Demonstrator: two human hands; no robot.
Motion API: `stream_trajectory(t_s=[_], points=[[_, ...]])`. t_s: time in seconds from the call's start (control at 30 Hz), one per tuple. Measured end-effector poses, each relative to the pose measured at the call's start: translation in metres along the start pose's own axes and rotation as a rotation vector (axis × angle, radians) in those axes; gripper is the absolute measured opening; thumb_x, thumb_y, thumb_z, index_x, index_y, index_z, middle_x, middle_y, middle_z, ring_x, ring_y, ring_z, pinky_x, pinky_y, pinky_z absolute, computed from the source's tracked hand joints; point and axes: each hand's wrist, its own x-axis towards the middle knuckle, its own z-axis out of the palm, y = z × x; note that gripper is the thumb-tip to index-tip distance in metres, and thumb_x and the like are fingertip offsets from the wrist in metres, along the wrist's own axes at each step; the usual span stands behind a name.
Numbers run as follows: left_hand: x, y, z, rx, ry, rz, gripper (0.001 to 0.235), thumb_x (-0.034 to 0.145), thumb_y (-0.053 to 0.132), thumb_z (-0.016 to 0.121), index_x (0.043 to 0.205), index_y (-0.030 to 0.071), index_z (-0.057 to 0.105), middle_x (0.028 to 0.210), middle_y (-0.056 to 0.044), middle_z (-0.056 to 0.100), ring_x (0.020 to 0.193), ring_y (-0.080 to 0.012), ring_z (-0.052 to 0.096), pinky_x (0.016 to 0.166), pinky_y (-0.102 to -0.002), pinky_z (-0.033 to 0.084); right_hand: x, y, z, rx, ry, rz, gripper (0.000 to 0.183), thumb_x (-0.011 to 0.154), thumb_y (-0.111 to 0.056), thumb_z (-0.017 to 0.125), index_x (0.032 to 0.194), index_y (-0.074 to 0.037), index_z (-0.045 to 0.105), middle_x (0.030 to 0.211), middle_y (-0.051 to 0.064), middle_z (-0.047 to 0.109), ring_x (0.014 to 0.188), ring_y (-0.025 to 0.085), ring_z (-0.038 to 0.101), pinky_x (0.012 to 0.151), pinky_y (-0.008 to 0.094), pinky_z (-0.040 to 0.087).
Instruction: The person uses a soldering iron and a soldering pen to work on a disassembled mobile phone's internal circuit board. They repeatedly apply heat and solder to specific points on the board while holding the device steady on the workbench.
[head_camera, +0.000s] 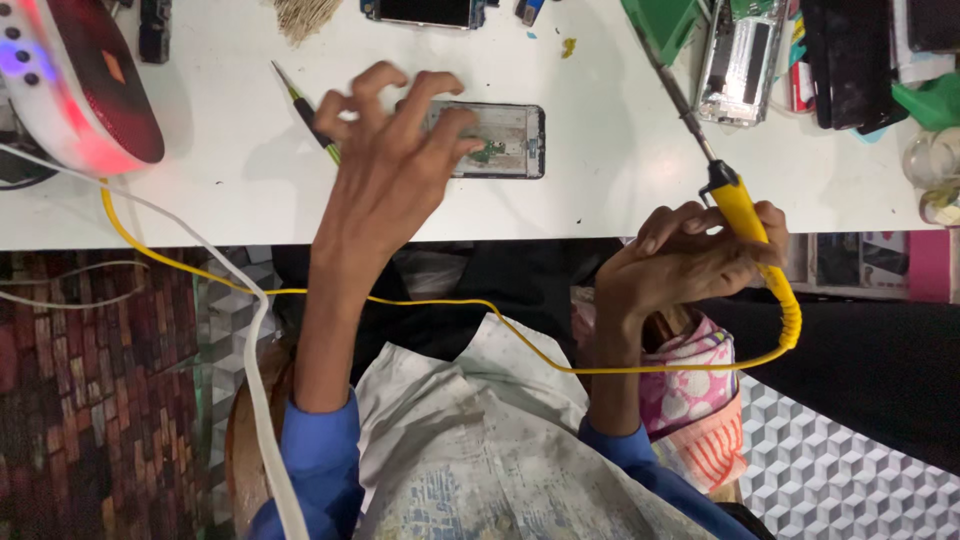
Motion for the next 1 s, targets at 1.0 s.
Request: stream_trajectory(t_s=[1.0], points=[[-0.025, 0.001, -0.031, -0.281, 0.378, -0.142, 0.031, 0.103, -0.016, 0.056, 0.124, 0.007, 0.050, 0.123, -0.005, 0.067, 0.103, -0.0170, 0.063, 0.098, -0.040, 0.033, 0.045, -0.008, 0.063, -0.211, -0.141, 0.043, 0.034, 0.116, -0.042, 0.049, 0.108, -0.008, 0.048, 0.063, 0.002, 0.043, 0.038, 0.006, 0.034, 0.036, 0.023, 0.030]])
